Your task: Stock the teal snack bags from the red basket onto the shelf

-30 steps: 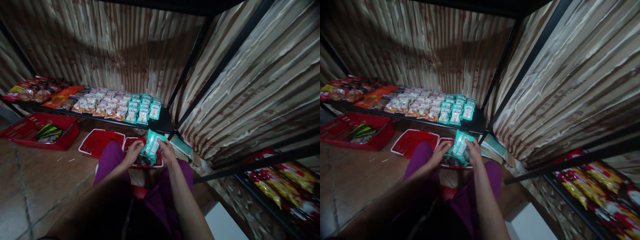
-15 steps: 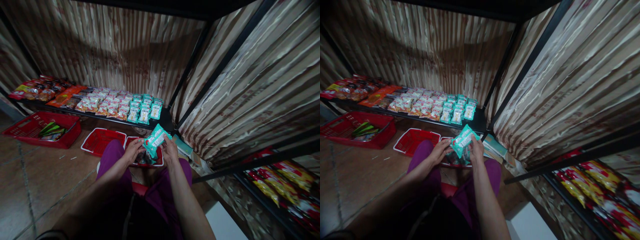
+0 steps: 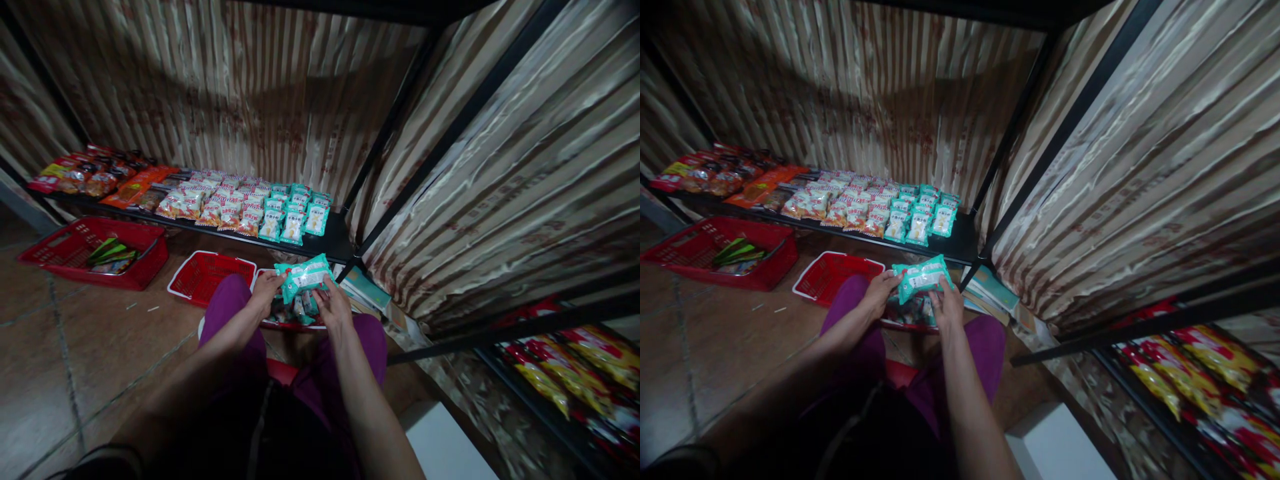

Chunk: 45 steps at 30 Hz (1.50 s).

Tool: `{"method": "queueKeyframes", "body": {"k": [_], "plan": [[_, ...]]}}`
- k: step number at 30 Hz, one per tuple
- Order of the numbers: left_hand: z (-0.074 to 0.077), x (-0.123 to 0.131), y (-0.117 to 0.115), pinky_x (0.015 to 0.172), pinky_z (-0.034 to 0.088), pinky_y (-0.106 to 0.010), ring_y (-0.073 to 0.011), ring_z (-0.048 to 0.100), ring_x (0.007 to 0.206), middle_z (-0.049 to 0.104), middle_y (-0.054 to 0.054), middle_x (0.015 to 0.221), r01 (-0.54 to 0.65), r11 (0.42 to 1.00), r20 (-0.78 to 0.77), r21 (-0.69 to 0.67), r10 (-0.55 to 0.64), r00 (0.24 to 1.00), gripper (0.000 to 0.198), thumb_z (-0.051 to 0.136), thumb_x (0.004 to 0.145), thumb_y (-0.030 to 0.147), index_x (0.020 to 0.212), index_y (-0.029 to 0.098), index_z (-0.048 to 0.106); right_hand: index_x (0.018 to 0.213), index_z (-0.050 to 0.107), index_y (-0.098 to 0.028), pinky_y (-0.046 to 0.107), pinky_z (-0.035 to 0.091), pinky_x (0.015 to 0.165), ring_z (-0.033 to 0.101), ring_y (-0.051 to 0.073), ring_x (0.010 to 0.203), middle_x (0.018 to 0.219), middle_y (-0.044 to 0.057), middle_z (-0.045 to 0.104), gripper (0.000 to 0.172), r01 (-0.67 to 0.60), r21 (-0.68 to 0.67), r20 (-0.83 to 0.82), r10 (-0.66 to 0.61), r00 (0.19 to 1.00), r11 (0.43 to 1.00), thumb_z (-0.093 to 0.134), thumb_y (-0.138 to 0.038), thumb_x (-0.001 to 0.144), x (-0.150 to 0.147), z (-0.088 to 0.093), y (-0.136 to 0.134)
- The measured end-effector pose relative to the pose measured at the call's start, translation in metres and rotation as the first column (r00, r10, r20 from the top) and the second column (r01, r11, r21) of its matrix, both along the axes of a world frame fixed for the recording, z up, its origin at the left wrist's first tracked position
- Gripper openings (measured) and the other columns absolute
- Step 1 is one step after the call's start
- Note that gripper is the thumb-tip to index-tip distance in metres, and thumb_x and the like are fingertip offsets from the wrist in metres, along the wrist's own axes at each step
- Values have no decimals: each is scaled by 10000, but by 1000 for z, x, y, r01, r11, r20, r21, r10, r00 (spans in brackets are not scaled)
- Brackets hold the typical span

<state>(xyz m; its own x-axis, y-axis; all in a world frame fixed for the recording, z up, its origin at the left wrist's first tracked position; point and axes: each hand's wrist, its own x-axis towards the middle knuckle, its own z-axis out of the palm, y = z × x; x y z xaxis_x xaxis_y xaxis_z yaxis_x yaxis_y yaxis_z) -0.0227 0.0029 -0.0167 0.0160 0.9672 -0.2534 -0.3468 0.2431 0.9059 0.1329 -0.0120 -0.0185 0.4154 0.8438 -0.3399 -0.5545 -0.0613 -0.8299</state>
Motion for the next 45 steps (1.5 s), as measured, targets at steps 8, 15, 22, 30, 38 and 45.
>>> {"method": "queueKeyframes", "body": {"k": [8, 15, 22, 30, 38, 45], "plan": [[18, -20, 41, 489, 387, -198, -76, 491, 464, 553, 49, 525, 88, 994, -78, 66, -83, 994, 294, 748, 534, 345, 651, 150, 562, 809, 623, -225, 285, 556, 702, 645, 143, 769, 820, -31, 686, 309, -324, 44, -3, 325, 946, 945, 793, -268, 555, 6, 11, -27], [56, -22, 55, 439, 347, -177, -75, 475, 431, 567, 25, 486, 393, 915, -239, 89, -363, 901, 146, 731, 523, 188, 610, 107, 646, 1004, 639, -232, 241, 524, 599, 650, 154, 755, 914, -1, 707, 428, -408, 45, -42, 409, 911, 912, 733, -438, 641, 6, 9, -30], [70, -4, 65, 442, 340, -167, -62, 449, 444, 549, 42, 471, 572, 806, -512, 153, -430, 743, 101, 679, 566, 206, 594, 111, 657, 885, 688, -174, 211, 502, 534, 625, 113, 567, 751, 1, 720, 417, -376, 28, -10, 376, 926, 926, 831, -307, 517, -2, 5, -36], [70, 19, 80, 464, 359, -175, -72, 485, 481, 578, 24, 507, 628, 753, -631, 197, -393, 668, 104, 661, 595, 212, 617, 111, 671, 865, 690, -198, 217, 535, 579, 643, 110, 579, 742, -22, 726, 414, -232, 31, -57, 233, 971, 972, 841, -290, 491, -3, 4, -40], [71, 22, 81, 431, 316, -184, -66, 434, 427, 527, 28, 448, 609, 771, -520, 184, -450, 726, 274, 716, 594, 377, 580, 111, 647, 876, 681, -187, 258, 548, 604, 650, 124, 589, 747, -11, 727, 455, -136, 40, -45, 138, 989, 990, 845, -306, 470, 3, 3, -44], [67, 5, 69, 507, 405, -208, -93, 502, 484, 598, -4, 544, 626, 771, -631, 122, -427, 648, 173, 656, 674, 287, 702, 117, 675, 866, 678, -182, 274, 547, 593, 653, 139, 578, 733, -3, 725, 491, -76, 15, -67, 76, 995, 997, 856, -282, 419, 11, -9, -45]]}}
